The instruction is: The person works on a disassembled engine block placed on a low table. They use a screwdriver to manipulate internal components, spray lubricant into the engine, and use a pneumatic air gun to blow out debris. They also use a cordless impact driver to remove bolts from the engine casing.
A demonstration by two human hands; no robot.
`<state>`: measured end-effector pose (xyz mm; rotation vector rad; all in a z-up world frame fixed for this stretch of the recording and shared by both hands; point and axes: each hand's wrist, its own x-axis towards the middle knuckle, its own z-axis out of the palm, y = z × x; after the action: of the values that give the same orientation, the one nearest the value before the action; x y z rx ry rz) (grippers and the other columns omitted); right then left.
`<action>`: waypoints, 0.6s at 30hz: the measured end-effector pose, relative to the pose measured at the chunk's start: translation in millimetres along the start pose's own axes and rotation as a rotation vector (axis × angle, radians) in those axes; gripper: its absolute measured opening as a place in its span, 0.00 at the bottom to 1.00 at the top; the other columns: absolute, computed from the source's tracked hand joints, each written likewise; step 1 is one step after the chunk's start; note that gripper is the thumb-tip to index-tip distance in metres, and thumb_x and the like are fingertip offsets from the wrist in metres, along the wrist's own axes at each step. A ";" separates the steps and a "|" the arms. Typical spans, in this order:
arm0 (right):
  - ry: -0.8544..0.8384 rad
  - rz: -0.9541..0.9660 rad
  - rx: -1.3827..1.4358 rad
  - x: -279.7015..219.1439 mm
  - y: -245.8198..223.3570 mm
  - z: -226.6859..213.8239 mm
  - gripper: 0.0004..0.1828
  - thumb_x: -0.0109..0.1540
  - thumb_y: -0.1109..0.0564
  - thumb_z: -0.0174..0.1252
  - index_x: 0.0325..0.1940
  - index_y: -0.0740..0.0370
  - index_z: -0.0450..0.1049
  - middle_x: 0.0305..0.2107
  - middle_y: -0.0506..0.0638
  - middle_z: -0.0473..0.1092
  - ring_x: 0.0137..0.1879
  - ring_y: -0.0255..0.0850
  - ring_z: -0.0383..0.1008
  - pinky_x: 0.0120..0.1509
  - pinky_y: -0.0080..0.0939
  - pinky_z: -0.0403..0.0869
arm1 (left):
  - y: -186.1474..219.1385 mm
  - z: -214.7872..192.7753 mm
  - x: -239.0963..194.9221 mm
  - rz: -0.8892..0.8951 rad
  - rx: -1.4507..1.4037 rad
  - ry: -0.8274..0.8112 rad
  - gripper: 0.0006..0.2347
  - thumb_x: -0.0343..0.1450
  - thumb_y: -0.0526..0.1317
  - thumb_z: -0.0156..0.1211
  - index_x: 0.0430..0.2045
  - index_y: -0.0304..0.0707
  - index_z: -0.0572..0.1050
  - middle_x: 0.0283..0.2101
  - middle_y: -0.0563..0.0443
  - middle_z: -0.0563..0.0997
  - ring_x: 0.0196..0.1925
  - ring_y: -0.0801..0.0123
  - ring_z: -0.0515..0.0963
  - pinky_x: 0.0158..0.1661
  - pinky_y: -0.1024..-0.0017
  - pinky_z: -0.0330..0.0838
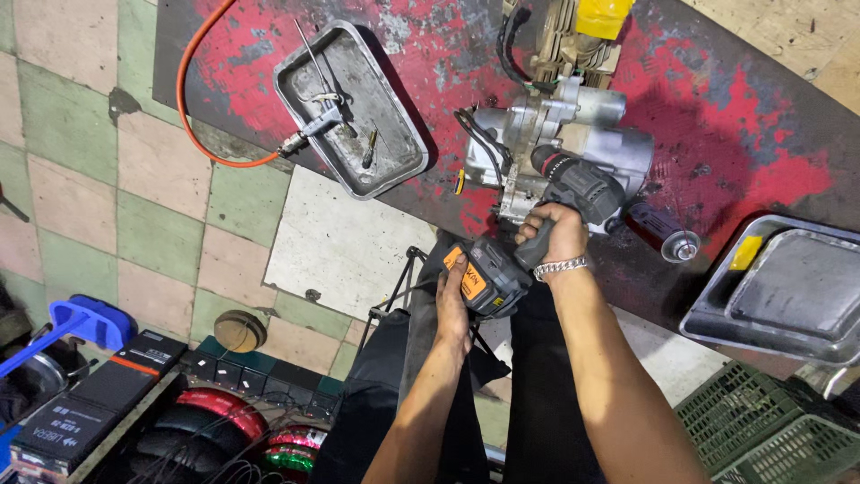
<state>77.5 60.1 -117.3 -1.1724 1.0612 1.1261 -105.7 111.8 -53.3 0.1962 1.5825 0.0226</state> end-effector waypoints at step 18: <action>-0.009 0.045 -0.038 -9.8 -3.2 -2.0 0.06 0.56 0.60 0.52 0.25 0.59 0.63 0.19 0.47 0.61 0.23 0.39 0.60 0.31 0.42 0.65 | -3.5 -0.1 -20.3 0.025 -0.068 0.001 0.32 0.68 0.57 0.59 0.63 0.35 0.65 0.57 0.43 0.77 0.58 0.61 0.77 0.59 0.61 0.69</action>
<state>79.3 57.1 -107.5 -1.1772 1.0678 1.1907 -106.0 105.6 -33.7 0.1632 1.5778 0.0957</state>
